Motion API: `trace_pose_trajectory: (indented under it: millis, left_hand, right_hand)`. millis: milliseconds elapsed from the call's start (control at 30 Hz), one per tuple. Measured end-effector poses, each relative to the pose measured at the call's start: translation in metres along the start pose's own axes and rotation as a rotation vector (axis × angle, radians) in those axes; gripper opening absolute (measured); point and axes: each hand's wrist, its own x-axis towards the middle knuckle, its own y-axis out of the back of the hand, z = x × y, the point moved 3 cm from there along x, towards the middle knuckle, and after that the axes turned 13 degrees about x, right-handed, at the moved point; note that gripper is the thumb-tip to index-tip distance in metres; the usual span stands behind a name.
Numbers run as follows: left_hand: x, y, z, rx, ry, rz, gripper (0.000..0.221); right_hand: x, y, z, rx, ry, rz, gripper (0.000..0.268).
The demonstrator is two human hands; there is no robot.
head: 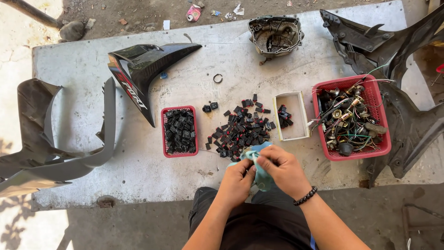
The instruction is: Cleaning individual motorcycle electrical switches or components using a cloth on a workbench.
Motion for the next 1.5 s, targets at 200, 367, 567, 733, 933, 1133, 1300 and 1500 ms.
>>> trace_pose_trajectory:
  millis: [200, 367, 567, 733, 933, 1133, 1300, 1500]
  left_hand:
    - [-0.01, -0.007, 0.008, 0.144, -0.021, 0.102, 0.01]
    - [-0.013, -0.008, 0.005, 0.074, 0.033, 0.103, 0.015]
    - [-0.015, -0.011, 0.001, 0.085, -0.006, 0.164, 0.017]
    - [-0.018, -0.011, -0.002, 0.139, -0.037, 0.172, 0.016]
    - [-0.006, -0.009, -0.02, -0.206, 0.187, 0.132, 0.023]
    - [-0.013, -0.005, 0.004, -0.073, 0.04, 0.117, 0.019]
    - [-0.016, -0.006, 0.011, -0.037, 0.042, 0.087, 0.019]
    - [0.001, -0.008, 0.003, -0.402, 0.2, 0.144, 0.023]
  right_hand:
    - [-0.004, 0.002, 0.03, 0.207, -0.126, 0.054, 0.016]
    - [-0.008, -0.005, 0.028, 0.091, -0.133, 0.1, 0.013]
    - [-0.006, -0.002, 0.024, -0.146, -0.246, 0.027, 0.018]
    - [-0.01, -0.001, 0.036, -0.258, -0.295, -0.042, 0.02]
    - [-0.016, 0.001, 0.05, 0.552, -0.287, 0.282, 0.018]
    - [-0.019, -0.02, 0.024, 0.405, -0.251, 0.229, 0.028]
    - [-0.01, -0.009, 0.037, 0.106, -0.136, 0.269, 0.026]
    - [-0.008, -0.022, 0.039, 0.824, -0.251, 0.62, 0.032]
